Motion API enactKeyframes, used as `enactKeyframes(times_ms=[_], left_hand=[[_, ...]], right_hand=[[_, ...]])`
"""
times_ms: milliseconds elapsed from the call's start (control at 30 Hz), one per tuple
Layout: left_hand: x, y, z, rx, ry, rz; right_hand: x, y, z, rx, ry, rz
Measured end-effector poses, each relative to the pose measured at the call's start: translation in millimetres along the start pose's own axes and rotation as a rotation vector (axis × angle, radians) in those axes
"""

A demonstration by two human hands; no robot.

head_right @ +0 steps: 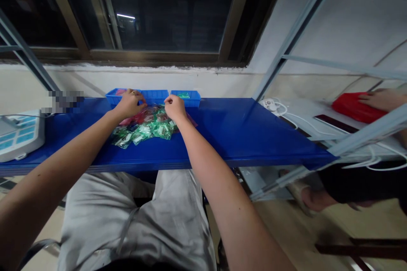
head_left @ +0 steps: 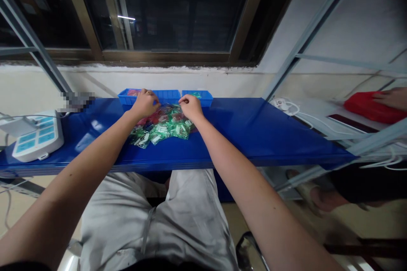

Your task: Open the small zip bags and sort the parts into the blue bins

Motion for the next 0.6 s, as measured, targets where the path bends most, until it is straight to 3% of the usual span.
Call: enactKeyframes(times_ms=[133,267,500,600], left_hand=[[5,-3.6,1,-0.079,0.0,0.033],[7,-11.3,6,0.014,0.002,0.11],[8,-10.8,24,0.684,-0.217,0.182],[10,0.5,34,0.896,-0.317,0.126]], right_hand=[[0,1,3,-0.021,-0.002,-0.007],[-1,4,6,-0.059,-0.049,0.0],[-2,14,4,-0.206,-0.093,-0.055],[-3,15,9,-0.265,-0.01,-0.075]])
Point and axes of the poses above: each hand's wrist, its own x-axis away from the middle knuckle, its own y-axis out of the palm, z = x × y, the point moved 6 cm from there along -x, towards the middle knuckle, and after that the axes turned 3 degrees about x, right-handed, at the moved point
